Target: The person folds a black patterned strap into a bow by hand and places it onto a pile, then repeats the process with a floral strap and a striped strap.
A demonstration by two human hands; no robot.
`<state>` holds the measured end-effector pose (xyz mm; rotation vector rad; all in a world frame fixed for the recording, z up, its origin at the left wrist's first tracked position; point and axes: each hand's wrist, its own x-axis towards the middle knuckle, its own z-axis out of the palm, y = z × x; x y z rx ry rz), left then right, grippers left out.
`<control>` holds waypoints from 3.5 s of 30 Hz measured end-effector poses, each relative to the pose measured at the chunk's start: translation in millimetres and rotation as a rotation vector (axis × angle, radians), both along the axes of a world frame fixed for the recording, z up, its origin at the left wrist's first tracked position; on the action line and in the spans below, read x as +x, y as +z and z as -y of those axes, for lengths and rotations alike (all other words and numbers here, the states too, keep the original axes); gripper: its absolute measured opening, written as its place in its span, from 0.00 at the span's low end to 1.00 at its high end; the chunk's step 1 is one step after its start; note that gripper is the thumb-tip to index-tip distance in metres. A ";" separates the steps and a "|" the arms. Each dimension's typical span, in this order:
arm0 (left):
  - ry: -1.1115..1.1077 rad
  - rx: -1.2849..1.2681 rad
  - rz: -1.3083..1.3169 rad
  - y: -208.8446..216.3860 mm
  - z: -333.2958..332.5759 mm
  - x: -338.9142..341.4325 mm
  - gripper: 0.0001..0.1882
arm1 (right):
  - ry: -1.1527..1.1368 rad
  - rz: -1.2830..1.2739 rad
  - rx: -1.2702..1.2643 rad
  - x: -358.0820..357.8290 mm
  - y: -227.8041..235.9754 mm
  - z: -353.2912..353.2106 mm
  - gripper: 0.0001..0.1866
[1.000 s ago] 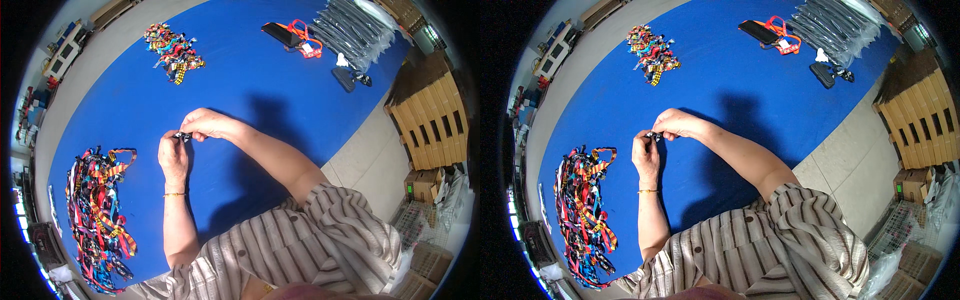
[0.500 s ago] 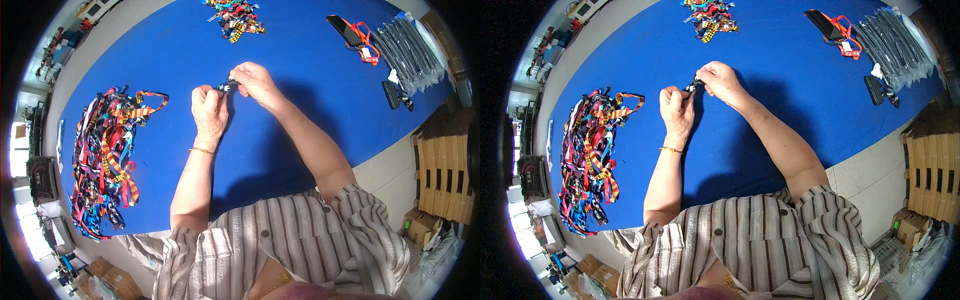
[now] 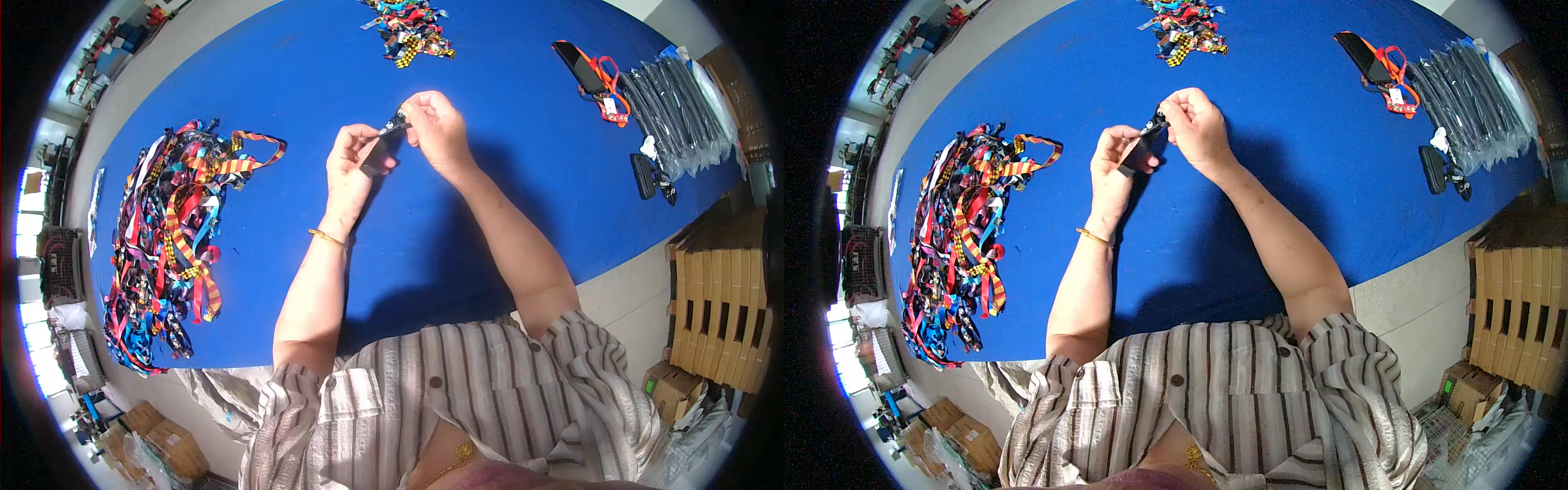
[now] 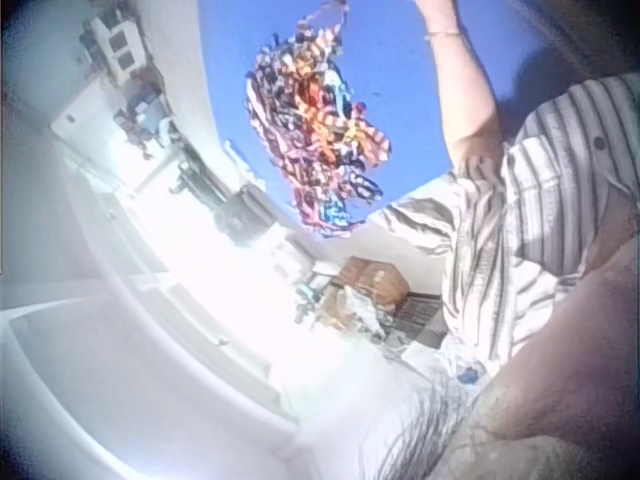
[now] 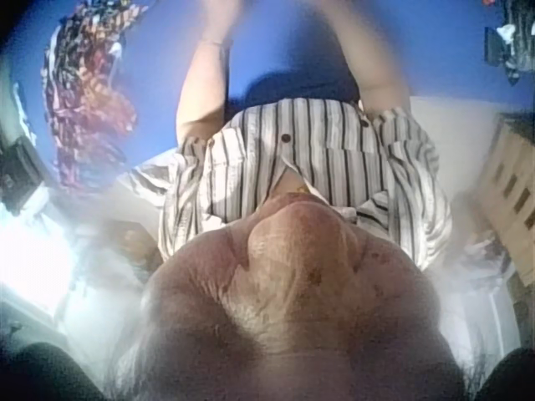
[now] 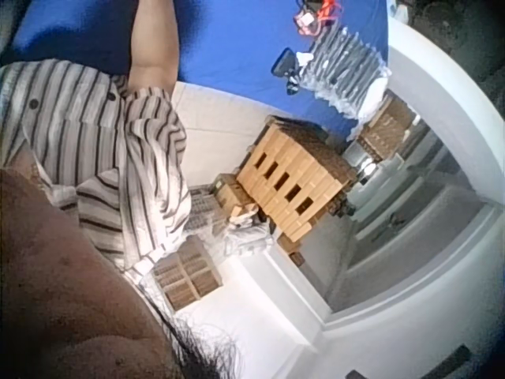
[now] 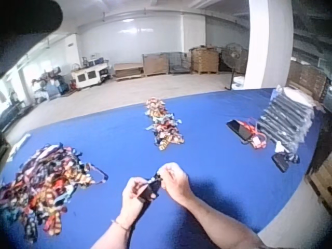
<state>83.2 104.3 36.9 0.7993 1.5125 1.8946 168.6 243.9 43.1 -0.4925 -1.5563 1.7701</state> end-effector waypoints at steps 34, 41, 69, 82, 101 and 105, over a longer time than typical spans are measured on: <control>-0.099 0.074 0.282 -6.7 2.3 -15.1 0.17 | 0.170 0.085 0.095 -1.0 -4.2 13.2 0.06; -0.087 0.130 0.291 -4.1 -1.4 -13.0 0.12 | 0.171 0.103 0.042 -0.3 -8.1 7.4 0.07; -0.053 0.139 0.274 -8.0 0.1 -14.1 0.08 | 0.343 0.155 0.109 6.6 6.9 5.7 0.09; -0.028 0.100 0.163 -4.0 0.9 -7.7 0.06 | 0.318 0.196 0.269 5.5 -3.7 3.1 0.13; 0.265 -0.067 -0.491 -8.8 -2.2 4.7 0.06 | 0.152 0.159 0.642 5.6 2.1 0.6 0.09; 0.363 -0.037 -0.784 -4.3 -2.4 5.0 0.07 | 0.007 0.180 1.095 10.3 9.7 -6.5 0.06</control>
